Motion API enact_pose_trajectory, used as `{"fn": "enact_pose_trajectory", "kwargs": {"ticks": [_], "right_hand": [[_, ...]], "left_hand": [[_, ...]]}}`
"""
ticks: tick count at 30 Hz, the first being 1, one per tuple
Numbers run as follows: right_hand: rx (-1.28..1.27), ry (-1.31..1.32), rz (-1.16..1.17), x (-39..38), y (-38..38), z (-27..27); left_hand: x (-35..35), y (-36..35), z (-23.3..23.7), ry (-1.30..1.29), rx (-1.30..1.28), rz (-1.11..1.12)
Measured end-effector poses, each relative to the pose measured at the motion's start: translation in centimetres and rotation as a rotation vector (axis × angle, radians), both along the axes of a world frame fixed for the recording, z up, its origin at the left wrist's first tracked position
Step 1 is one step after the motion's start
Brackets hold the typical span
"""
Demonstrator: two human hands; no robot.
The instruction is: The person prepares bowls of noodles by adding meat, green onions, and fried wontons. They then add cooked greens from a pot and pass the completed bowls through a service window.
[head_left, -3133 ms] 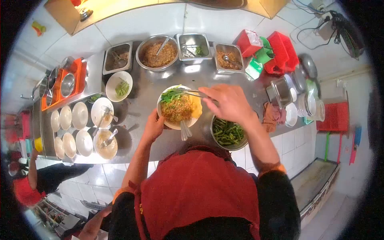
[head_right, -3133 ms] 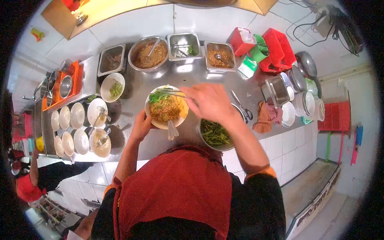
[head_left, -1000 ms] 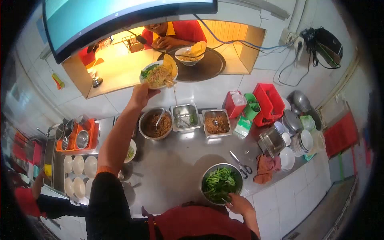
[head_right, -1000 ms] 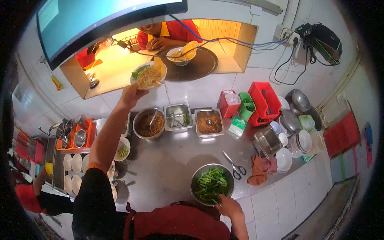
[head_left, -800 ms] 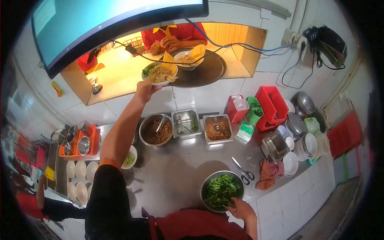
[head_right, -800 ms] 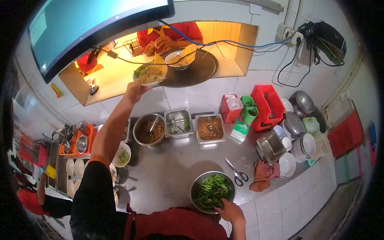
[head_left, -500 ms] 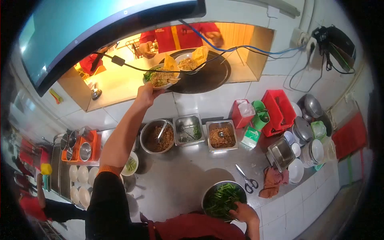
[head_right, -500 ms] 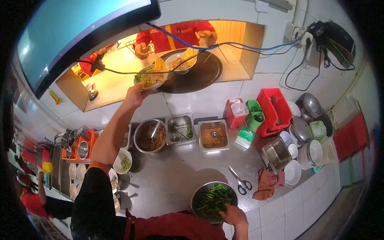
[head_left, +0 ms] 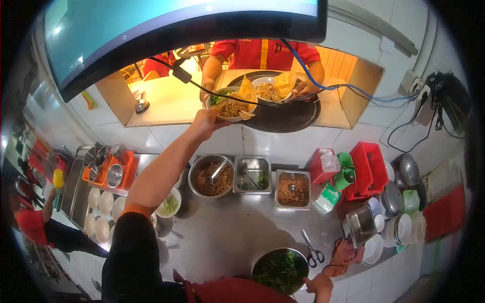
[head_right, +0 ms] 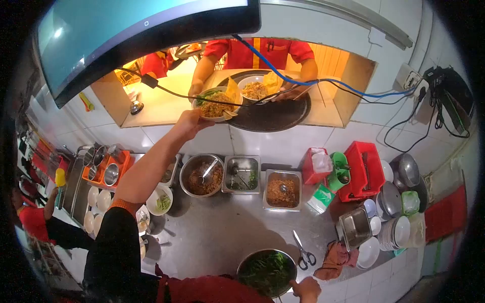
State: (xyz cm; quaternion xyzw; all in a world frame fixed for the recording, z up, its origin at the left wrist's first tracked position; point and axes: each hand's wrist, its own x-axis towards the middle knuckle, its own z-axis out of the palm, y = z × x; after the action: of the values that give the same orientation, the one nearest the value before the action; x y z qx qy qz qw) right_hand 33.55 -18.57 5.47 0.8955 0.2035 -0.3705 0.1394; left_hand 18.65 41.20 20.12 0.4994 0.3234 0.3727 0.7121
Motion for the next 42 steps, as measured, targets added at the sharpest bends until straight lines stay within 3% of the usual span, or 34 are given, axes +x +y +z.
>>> {"fn": "enact_pose_trajectory", "kwargs": {"ticks": [3, 5, 6, 10, 15, 20, 22, 23, 24, 25, 27, 29, 30, 31, 33, 35, 39, 42], "right_hand": [[-0.104, 0.085, -0.068, 0.6, -0.7, -2.6], [0.050, 0.276, -0.097, 0.5, -0.9, -3.8], [0.096, 0.251, 0.013, -0.2, -0.7, -3.6], [0.077, 0.104, 0.055, -0.7, -1.1, -4.6], [0.095, 0.195, 0.069, -0.4, -2.8, -6.4], [0.012, 0.154, 0.071, -1.5, -1.6, -3.6], [-0.002, 0.164, 0.050, -2.4, -1.3, -2.1], [0.142, 0.160, -0.061, -3.4, -0.8, -0.3], [0.290, 0.153, -0.166, -3.9, -0.5, 0.7], [0.289, 0.150, -0.165, -4.3, -0.9, 0.5], [0.447, 0.163, -0.391, -5.4, -1.9, -1.3], [0.499, 0.159, -0.343, -5.1, -3.6, -3.8], [0.561, 0.151, -0.297, -5.4, -5.0, -4.5], [0.504, 0.217, -0.435, -6.6, -3.2, -1.0], [0.731, 0.162, -0.271, -5.7, -6.8, -7.4], [0.713, 0.199, -0.336, -7.0, -4.9, -3.3], [0.667, 0.210, -0.276, -7.5, -3.8, 1.4], [0.842, 0.141, -0.192, -5.6, -6.2, -7.3]], "left_hand": [[0.0, -0.3, 0.1, -0.040, 0.026, -0.049], [0.3, -0.2, 0.8, 0.028, -0.037, -0.015], [0.5, 0.1, 0.7, 0.023, -0.040, -0.020], [0.8, 0.9, 0.3, 0.047, -0.079, 0.043], [1.1, 1.0, 0.2, -0.020, -0.071, 0.043], [1.4, 0.5, 0.2, 0.077, -0.122, 0.001], [0.4, -1.9, -1.1, 0.041, -0.016, -0.074], [-0.4, -3.5, -1.8, 0.009, 0.096, -0.142], [-1.4, -5.5, -1.9, 0.003, 0.042, -0.236], [-2.9, -8.0, -2.0, 0.002, -0.015, -0.328], [-6.6, -12.9, -2.5, 0.079, -0.052, -0.598], [-10.8, -17.3, -3.5, 0.181, -0.005, -0.796], [-12.3, -19.4, -5.2, 0.185, -0.023, -0.803], [-13.5, -21.3, -7.1, 0.225, -0.045, -0.806], [-15.4, -24.2, -10.0, 0.280, -0.074, -0.821], [-17.0, -27.1, -11.8, 0.503, -0.037, -0.737], [-18.3, -32.0, -8.4, 0.500, -0.016, -0.751], [-17.0, -35.0, -8.5, 0.529, -0.088, -0.669]]}}
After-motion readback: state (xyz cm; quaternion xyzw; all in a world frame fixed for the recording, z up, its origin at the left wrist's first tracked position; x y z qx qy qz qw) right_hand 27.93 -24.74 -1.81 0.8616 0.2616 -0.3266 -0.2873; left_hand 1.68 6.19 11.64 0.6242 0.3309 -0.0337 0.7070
